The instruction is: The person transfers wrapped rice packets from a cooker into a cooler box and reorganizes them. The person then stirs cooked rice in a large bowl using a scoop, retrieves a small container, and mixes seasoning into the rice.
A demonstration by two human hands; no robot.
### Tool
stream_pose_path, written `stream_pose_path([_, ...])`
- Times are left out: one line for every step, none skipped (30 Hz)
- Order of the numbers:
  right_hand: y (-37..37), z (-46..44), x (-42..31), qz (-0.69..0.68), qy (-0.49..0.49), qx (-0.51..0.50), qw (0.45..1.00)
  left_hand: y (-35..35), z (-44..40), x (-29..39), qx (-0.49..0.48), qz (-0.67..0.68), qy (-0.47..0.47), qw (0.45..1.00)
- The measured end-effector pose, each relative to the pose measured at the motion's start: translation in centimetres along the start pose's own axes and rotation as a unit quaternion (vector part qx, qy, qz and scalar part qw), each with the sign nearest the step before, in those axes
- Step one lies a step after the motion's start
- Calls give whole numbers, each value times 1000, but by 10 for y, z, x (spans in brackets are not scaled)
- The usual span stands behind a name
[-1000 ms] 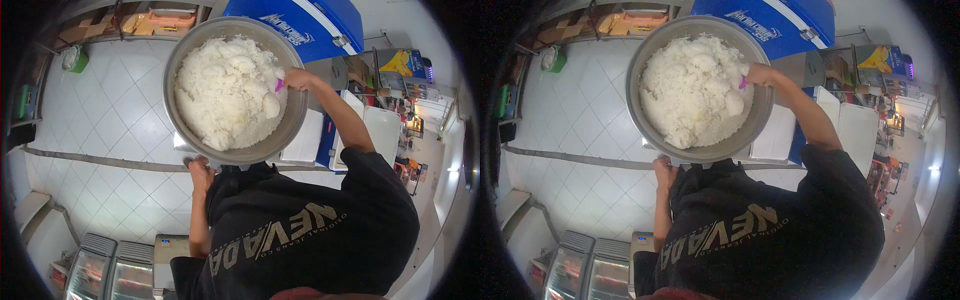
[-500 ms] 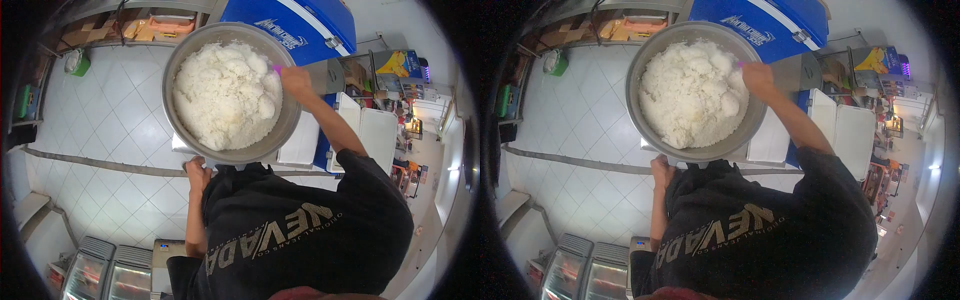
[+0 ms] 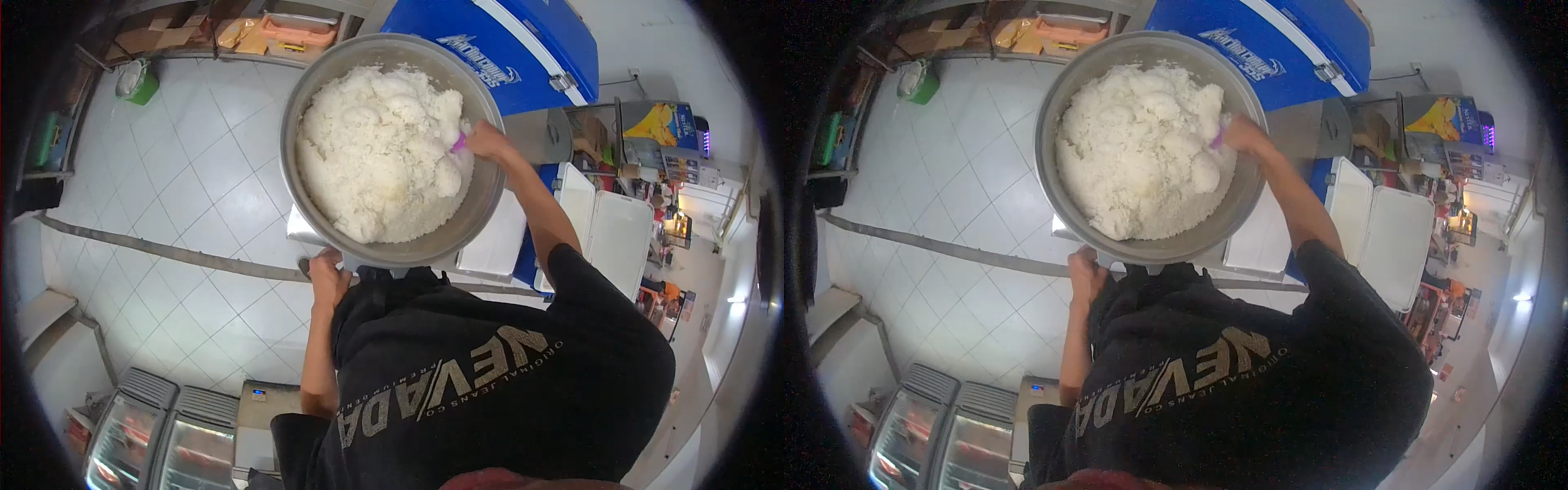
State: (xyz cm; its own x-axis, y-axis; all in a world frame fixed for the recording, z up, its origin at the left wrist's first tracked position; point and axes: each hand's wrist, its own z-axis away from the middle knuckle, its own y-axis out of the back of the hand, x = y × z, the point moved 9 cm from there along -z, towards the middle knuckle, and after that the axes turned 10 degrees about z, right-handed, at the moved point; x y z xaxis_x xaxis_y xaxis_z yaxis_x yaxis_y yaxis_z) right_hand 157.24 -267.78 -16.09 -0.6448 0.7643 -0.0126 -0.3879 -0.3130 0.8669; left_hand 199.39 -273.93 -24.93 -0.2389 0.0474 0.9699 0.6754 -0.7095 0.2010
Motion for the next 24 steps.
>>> stream_pose_path([6, 4, 0, 14, -22, -22, 999, 0, 0, 0, -3, -4, 26, 1000])
stream_pose_path([15, 8, 0, 28, -42, -42, 998, -1, -1, -1, -4, -7, 51, 999])
stream_pose_path([32, 17, -15, 69, -22, -9, 997, -2, -2, 1, -12, -6, 36, 999])
stream_pose_path([46, 28, -36, 111, -1, 24, 994, -2, -2, 1, -18, -6, 22, 1000])
stream_pose_path([51, 38, -56, 151, 22, 57, 987, -2, -1, 1, -22, -6, 7, 1000])
stream_pose_path([54, 47, -73, 175, 45, 118, 976, -2, 0, 1, -18, -16, 4, 1000])
stream_pose_path([56, 57, -89, 198, 68, 179, 961, -1, 0, 1, -14, -27, 0, 1000])
stream_pose_path([60, 71, -99, 221, 89, 240, 941, -1, 0, 1, -10, -37, -4, 999])
stream_pose_path([65, 84, -102, 219, 94, 241, 941, -1, 1, 2, -8, -36, -12, 999])
stream_pose_path([78, 100, -106, 218, 101, 241, 940, -2, 1, 3, -6, -35, -21, 999])
stream_pose_path([87, 114, -111, 217, 108, 242, 940, -1, 1, 4, -3, -35, -29, 999])
stream_pose_path([87, 128, -112, 225, 105, 220, 943, 0, 0, 5, -6, -38, -20, 999])
stream_pose_path([84, 141, -111, 234, 102, 198, 947, 1, 1, 9, -10, -40, -11, 999])
stream_pose_path([80, 147, -110, 242, 97, 175, 950, 1, 1, 10, -15, -42, -2, 999])
stream_pose_path([65, 143, -111, 226, 119, 180, 950, 1, 0, 10, -12, -41, -6, 999])
stream_pose_path([34, 133, -110, 211, 140, 184, 950, 0, -1, 9, -10, -40, -9, 999])
stream_pose_path([9, 125, -113, 196, 161, 186, 949, -1, -1, 9, -8, -38, -11, 999])
stream_pose_path([-4, 115, -120, 171, 168, 182, 954, -2, 0, 9, -11, -42, -14, 999])
stream_pose_path([-12, 101, -131, 145, 179, 178, 957, -2, -1, 10, -11, -47, -17, 999])
stream_pose_path([-20, 85, -146, 147, 184, 160, 959, -1, -3, 11, -10, -53, -21, 998])
stream_pose_path([-27, 75, -153, 147, 186, 140, 961, -1, -3, 11, -27, -94, 18, 995])
stream_pose_path([-28, 73, -155, 163, 198, 130, 958, -2, 1, 13, -33, -91, 14, 995])
stream_pose_path([-22, 69, -158, 179, 210, 127, 953, -1, 0, 14, -38, -89, 4, 995])
stream_pose_path([-16, 65, -159, 196, 222, 126, 947, -1, -1, 16, -41, -86, -7, 995])
